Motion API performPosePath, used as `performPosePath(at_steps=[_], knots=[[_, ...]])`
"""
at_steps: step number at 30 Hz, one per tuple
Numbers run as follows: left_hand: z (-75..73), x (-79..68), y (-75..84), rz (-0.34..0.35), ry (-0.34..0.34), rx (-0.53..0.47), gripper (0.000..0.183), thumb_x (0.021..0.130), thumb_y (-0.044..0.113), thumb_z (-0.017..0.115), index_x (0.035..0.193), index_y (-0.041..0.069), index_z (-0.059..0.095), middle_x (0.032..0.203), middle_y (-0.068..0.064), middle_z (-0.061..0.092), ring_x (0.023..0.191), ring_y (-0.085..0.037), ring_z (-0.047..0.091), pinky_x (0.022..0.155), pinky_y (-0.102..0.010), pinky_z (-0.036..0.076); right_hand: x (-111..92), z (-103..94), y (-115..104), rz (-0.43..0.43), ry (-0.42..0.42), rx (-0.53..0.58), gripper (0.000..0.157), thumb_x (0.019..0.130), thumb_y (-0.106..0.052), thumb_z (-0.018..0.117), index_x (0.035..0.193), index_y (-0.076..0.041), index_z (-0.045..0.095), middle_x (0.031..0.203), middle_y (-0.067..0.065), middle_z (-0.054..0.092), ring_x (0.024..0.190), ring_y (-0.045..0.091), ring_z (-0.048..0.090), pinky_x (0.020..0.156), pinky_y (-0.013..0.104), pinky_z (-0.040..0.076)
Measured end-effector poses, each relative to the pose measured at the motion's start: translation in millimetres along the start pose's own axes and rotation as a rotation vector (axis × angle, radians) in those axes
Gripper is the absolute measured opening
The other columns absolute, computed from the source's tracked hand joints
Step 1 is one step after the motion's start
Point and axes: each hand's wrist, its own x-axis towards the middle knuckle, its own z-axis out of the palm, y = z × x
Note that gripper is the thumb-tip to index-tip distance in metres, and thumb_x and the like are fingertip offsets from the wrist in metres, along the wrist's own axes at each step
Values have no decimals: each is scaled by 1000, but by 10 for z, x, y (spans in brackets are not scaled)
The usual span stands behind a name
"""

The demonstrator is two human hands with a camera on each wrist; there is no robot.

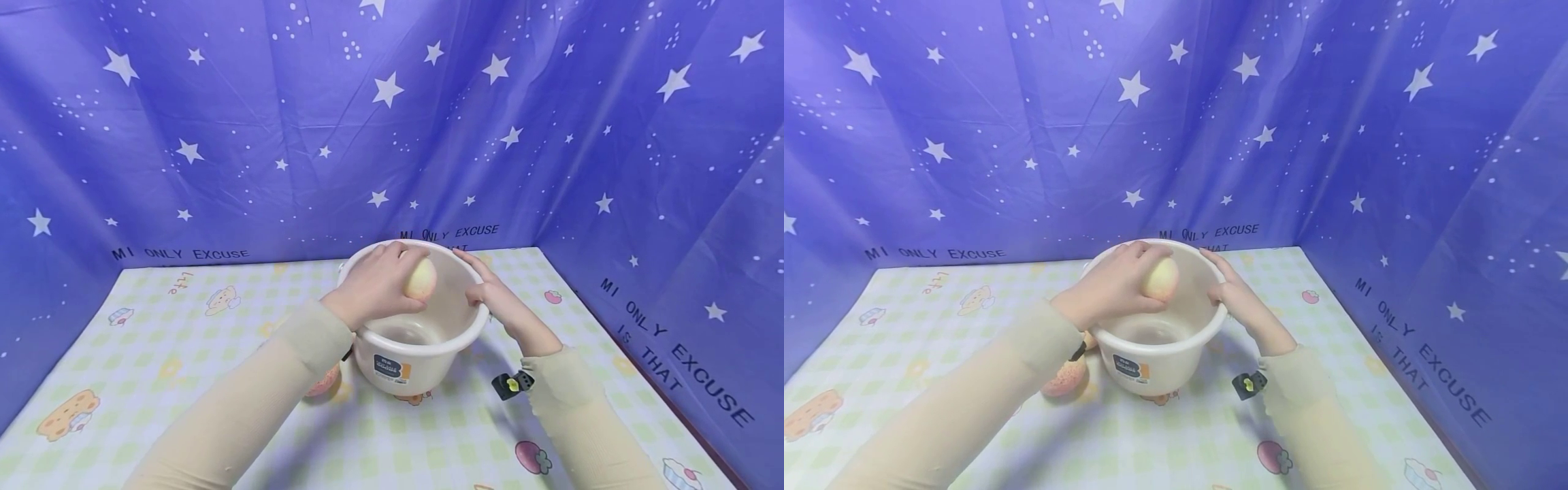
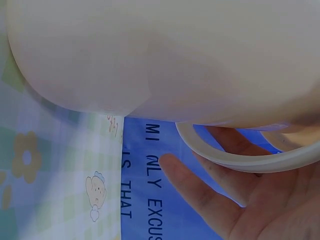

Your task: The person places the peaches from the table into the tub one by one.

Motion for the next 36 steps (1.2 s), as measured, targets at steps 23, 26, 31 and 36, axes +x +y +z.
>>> performPosePath(at_steps=[23, 26, 31, 36], knots=[[58, -23, -4, -3, 42, 21, 77, 81, 44, 77, 146, 20, 45, 139, -14, 53, 122, -31, 55, 103, -44, 46, -21, -12, 1, -5, 6, 24, 99, 67, 0, 44, 159, -24, 19, 163, 15, 15, 127, 36, 38, 82, 31, 44], [57, -37, -8, -2, 49, 32, 77, 80, 45, 77, 146, 20, 45, 139, -14, 53, 121, -31, 56, 102, -45, 46, -17, -8, 2, -9, 7, 27, 98, 67, 0, 44, 159, -23, 19, 163, 16, 16, 128, 36, 39, 82, 31, 44], [60, -50, -8, 3, 57, 53, 77, 80, 46, 77, 146, 20, 45, 139, -15, 53, 122, -32, 55, 101, -46, 47, -8, 0, 3, -11, 11, 26, 98, 67, 0, 44, 159, -23, 19, 163, 16, 16, 128, 37, 38, 82, 31, 43], [71, -55, -10, 5, 53, 81, 79, 80, 47, 77, 146, 20, 44, 140, -14, 53, 123, -32, 54, 100, -47, 49, 1, 11, -2, -15, 18, 29, 97, 67, 0, 44, 159, -22, 20, 160, 18, 21, 125, 36, 40, 80, 30, 45]])
